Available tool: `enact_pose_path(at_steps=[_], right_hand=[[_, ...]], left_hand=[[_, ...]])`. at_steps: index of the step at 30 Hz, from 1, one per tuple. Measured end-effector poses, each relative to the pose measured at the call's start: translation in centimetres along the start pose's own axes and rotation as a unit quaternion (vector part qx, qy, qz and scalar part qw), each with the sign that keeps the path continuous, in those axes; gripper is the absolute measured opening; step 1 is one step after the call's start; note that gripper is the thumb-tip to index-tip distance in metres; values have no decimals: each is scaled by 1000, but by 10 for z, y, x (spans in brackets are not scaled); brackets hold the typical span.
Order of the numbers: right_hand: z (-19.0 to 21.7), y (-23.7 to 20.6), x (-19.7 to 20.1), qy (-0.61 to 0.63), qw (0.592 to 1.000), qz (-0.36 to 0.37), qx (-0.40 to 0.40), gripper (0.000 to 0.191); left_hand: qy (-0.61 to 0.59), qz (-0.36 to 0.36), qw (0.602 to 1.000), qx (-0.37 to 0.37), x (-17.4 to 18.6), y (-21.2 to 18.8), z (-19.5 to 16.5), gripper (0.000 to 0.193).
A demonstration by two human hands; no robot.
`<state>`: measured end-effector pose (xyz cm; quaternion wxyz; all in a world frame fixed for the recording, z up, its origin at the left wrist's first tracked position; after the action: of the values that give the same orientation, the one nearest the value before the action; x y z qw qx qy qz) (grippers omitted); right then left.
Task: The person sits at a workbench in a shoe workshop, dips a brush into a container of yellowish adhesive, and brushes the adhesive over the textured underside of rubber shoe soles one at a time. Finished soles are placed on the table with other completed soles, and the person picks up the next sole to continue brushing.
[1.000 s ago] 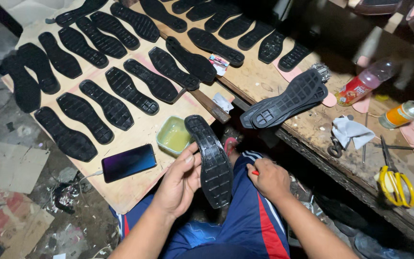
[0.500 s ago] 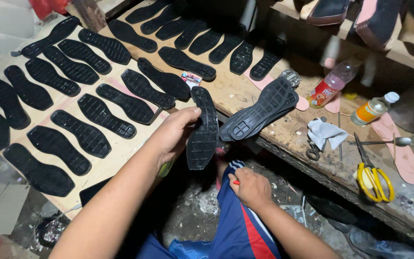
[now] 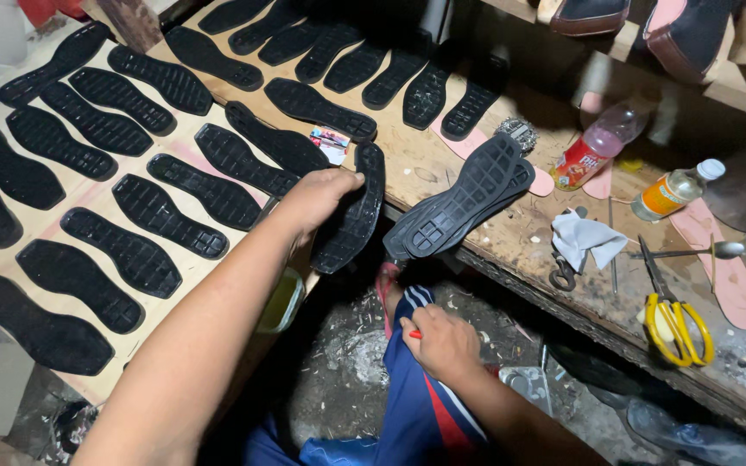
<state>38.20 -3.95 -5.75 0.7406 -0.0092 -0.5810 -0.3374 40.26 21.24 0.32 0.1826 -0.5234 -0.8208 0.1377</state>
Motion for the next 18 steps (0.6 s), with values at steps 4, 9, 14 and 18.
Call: enact_pose_path(at_steps=[4, 9, 14, 18], right_hand=[[2, 3, -1, 7, 1000, -12, 7, 29], [2, 4, -3, 25, 999, -16, 22, 29], [0, 5, -7, 32, 999, -6, 25, 28], [-2, 4, -11, 36, 999, 6, 20, 28]], left_hand=[[37, 26, 999, -4, -1, 13, -11, 48], [67, 35, 997, 8, -4, 25, -21, 49], [75, 27, 997, 8, -8, 36, -28, 49], [53, 35, 997, -46, -14, 43, -30, 55]])
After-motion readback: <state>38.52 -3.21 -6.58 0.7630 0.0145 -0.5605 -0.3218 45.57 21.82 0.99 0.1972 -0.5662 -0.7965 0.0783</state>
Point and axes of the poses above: each hand's wrist, its own y-axis towards the middle knuckle, its own x-axis out of the back of the hand, z = x × y, the point moved 5 cm from there along y, towards the middle knuckle, and after that the axes turned 4 degrees about x, right-handed, at the moved point
